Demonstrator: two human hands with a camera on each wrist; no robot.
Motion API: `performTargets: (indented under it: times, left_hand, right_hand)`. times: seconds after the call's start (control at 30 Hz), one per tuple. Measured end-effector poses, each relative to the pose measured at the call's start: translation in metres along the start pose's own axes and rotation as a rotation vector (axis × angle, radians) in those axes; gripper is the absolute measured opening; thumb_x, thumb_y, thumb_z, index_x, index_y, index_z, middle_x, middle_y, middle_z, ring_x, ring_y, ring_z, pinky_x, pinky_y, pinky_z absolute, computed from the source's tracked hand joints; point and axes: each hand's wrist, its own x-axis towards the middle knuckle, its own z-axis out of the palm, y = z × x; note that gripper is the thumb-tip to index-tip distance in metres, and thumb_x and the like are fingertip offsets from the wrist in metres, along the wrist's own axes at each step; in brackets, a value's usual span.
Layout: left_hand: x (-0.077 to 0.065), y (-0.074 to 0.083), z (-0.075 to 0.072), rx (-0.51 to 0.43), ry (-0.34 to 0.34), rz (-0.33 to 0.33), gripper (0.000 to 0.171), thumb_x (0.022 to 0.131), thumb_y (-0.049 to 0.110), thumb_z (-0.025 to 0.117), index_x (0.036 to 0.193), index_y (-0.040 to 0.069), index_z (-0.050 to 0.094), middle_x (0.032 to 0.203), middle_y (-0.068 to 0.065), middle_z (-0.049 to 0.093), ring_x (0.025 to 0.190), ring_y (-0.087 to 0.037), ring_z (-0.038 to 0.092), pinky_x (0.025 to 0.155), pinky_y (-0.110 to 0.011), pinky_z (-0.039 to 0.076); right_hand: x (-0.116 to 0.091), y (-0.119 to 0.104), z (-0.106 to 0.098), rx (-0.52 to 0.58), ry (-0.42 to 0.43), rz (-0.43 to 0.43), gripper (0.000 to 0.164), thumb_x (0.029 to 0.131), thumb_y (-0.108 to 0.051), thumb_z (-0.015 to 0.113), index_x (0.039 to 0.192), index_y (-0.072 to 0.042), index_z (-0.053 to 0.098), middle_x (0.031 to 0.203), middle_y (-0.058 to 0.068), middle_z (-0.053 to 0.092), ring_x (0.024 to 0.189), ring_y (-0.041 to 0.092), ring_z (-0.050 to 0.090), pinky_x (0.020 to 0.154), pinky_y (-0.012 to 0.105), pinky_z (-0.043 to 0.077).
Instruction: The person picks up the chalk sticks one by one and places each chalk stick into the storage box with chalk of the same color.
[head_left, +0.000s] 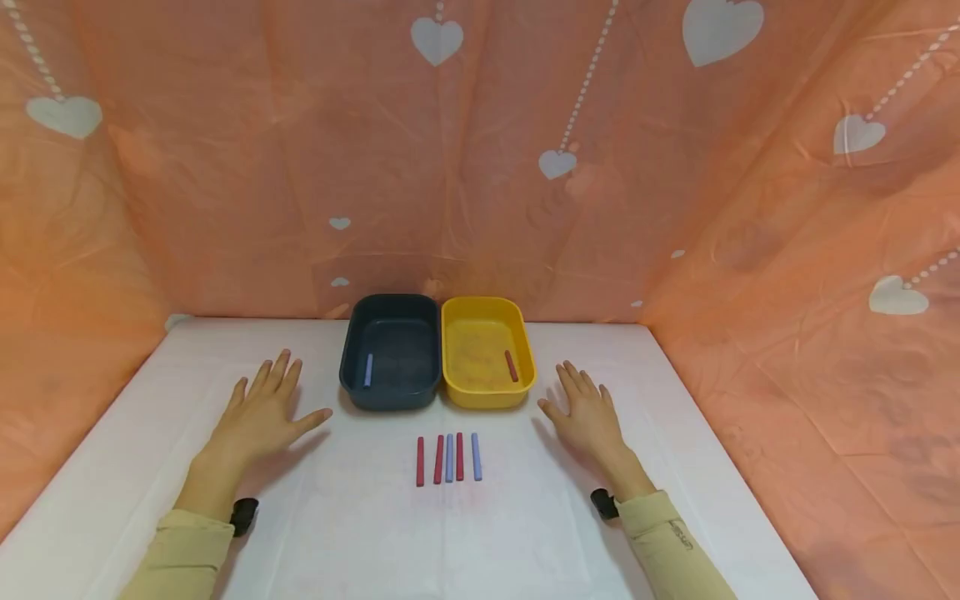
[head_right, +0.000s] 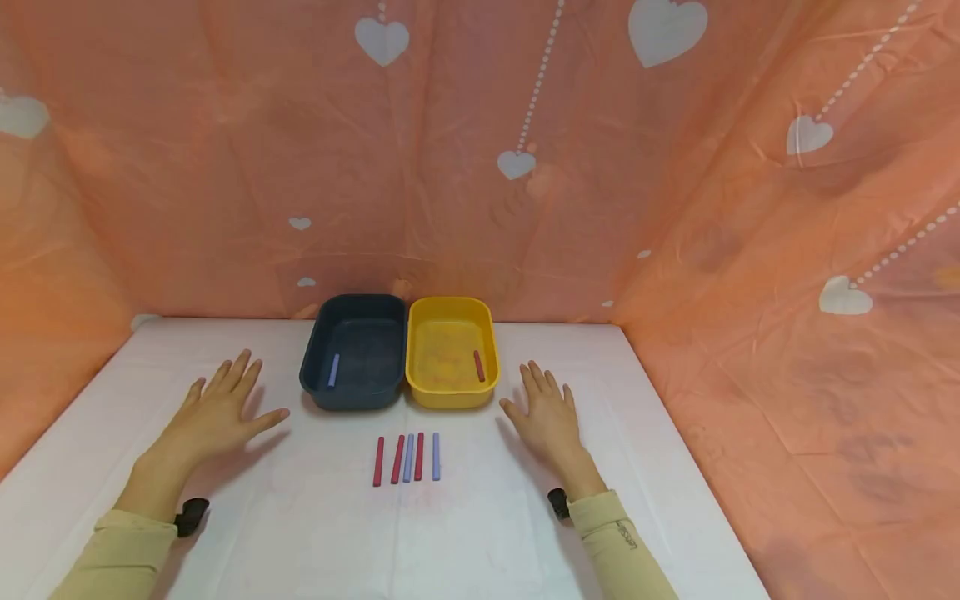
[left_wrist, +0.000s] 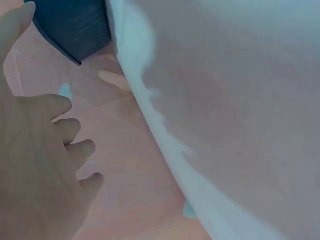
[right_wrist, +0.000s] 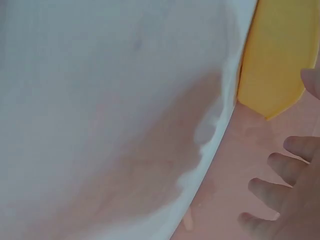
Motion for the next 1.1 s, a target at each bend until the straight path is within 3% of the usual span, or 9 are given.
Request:
performTargets:
  times: [0.27, 0.5, 0.7, 0.83, 1.1]
  left_hand:
    - [0.011, 0.012, -0.004, 0.015, 0.066, 0.053, 0.104, 0.095, 0.059, 0.065, 0.157, -0.015, 0.026, 0.166, -0.035, 0.018, 0.150, -0.056, 0.021, 0.117, -0.074, 0.015]
    - [0.017, 0.020, -0.008, -0.005, 0.118, 0.103, 0.101, 0.096, 0.056, 0.066, 0.156, -0.015, 0.028, 0.165, -0.035, 0.022, 0.149, -0.056, 0.025, 0.119, -0.071, 0.017]
    - [0.028, 0.027, -0.006, -0.029, 0.095, 0.111, 0.101, 0.096, 0.057, 0.066, 0.156, -0.015, 0.028, 0.165, -0.035, 0.021, 0.150, -0.055, 0.024, 0.120, -0.070, 0.016]
    - [0.033, 0.032, -0.002, -0.041, 0.078, 0.114, 0.102, 0.096, 0.056, 0.067, 0.156, -0.016, 0.027, 0.165, -0.036, 0.021, 0.150, -0.055, 0.023, 0.121, -0.069, 0.015]
    - [0.039, 0.036, 0.005, -0.055, 0.069, 0.126, 0.104, 0.094, 0.056, 0.068, 0.155, -0.017, 0.027, 0.165, -0.036, 0.021, 0.150, -0.055, 0.023, 0.122, -0.067, 0.017]
  right_hand:
    - [-0.006, -0.013, -0.004, 0.151, 0.120, -0.049, 0.063, 0.097, -0.032, 0.071, 0.149, 0.000, 0.054, 0.155, 0.018, 0.051, 0.142, 0.041, 0.048, 0.116, 0.060, 0.038]
    - [-0.011, -0.031, -0.006, 0.260, 0.186, -0.096, 0.051, 0.096, -0.024, 0.074, 0.140, -0.002, 0.060, 0.143, 0.018, 0.061, 0.134, 0.039, 0.055, 0.112, 0.056, 0.044]
    - [-0.013, -0.045, -0.004, 0.341, 0.242, -0.188, 0.044, 0.092, -0.012, 0.078, 0.131, 0.001, 0.064, 0.128, 0.017, 0.066, 0.108, 0.032, 0.066, 0.090, 0.049, 0.058]
    - [-0.017, -0.053, -0.001, 0.412, 0.206, -0.205, 0.038, 0.091, -0.009, 0.079, 0.126, 0.002, 0.066, 0.120, 0.015, 0.066, 0.098, 0.029, 0.068, 0.081, 0.042, 0.062]
    - [-0.023, -0.068, 0.005, 0.466, 0.071, -0.195, 0.030, 0.091, -0.006, 0.078, 0.119, 0.003, 0.069, 0.108, 0.013, 0.066, 0.088, 0.025, 0.067, 0.076, 0.036, 0.062]
